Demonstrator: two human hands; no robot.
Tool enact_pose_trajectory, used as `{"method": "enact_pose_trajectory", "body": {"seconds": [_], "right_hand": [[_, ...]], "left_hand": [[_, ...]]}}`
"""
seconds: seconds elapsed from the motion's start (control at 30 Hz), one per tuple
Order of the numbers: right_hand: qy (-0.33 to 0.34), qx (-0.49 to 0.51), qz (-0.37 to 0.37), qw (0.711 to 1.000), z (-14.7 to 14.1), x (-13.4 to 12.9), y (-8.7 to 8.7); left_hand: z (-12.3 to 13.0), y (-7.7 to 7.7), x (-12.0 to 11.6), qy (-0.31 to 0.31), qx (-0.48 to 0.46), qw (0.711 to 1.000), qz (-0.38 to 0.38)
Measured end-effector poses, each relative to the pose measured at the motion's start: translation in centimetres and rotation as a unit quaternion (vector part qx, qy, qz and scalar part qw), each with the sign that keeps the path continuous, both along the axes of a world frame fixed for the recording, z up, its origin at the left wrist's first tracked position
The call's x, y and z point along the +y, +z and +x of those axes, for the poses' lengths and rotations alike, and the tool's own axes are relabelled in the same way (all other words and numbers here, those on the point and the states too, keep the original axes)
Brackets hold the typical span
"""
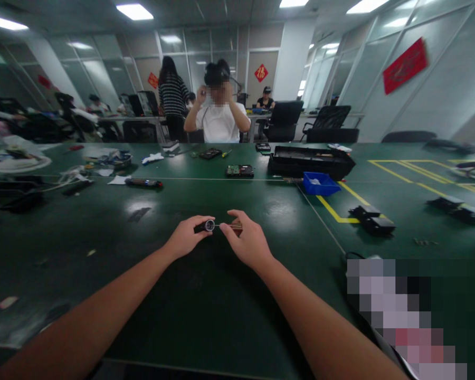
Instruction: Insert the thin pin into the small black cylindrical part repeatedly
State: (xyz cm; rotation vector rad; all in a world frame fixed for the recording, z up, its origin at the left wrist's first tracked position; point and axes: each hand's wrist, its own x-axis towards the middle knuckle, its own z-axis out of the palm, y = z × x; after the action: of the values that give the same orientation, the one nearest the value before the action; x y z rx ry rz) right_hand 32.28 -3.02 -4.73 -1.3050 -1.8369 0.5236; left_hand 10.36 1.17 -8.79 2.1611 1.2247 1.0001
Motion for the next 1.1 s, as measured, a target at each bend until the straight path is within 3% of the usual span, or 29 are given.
{"method": "enact_pose_trajectory", "body": {"seconds": [0.17, 0.4, 0.57, 0.73, 1.1], "right_hand": [[-0.025, -0.010, -0.024, 0.999, 0.1, 0.3, 0.1], [-0.012, 0.019, -0.031, 0.999, 0.1, -0.1, 0.3], [-0.023, 0.087, -0.038, 0.995, 0.0, 0.3, -0.5], [-0.006, 0.216, -0.041, 0.976, 0.0, 1.2, -1.5], [-0.036, 0.378, -0.119, 0.917, 0.1, 2.4, -2.8]], "left_hand": [[0.0, 0.2, -0.1, 0.001, 0.007, 1.000, -0.007], [0.1, 0.4, -0.3, 0.008, 0.008, 1.000, -0.016], [0.2, 0.5, -0.3, 0.016, 0.012, 1.000, -0.014], [0.3, 0.6, -0.4, 0.009, 0.020, 1.000, -0.003], [0.4, 1.0, -0.5, -0.021, 0.067, 0.995, 0.071]]}}
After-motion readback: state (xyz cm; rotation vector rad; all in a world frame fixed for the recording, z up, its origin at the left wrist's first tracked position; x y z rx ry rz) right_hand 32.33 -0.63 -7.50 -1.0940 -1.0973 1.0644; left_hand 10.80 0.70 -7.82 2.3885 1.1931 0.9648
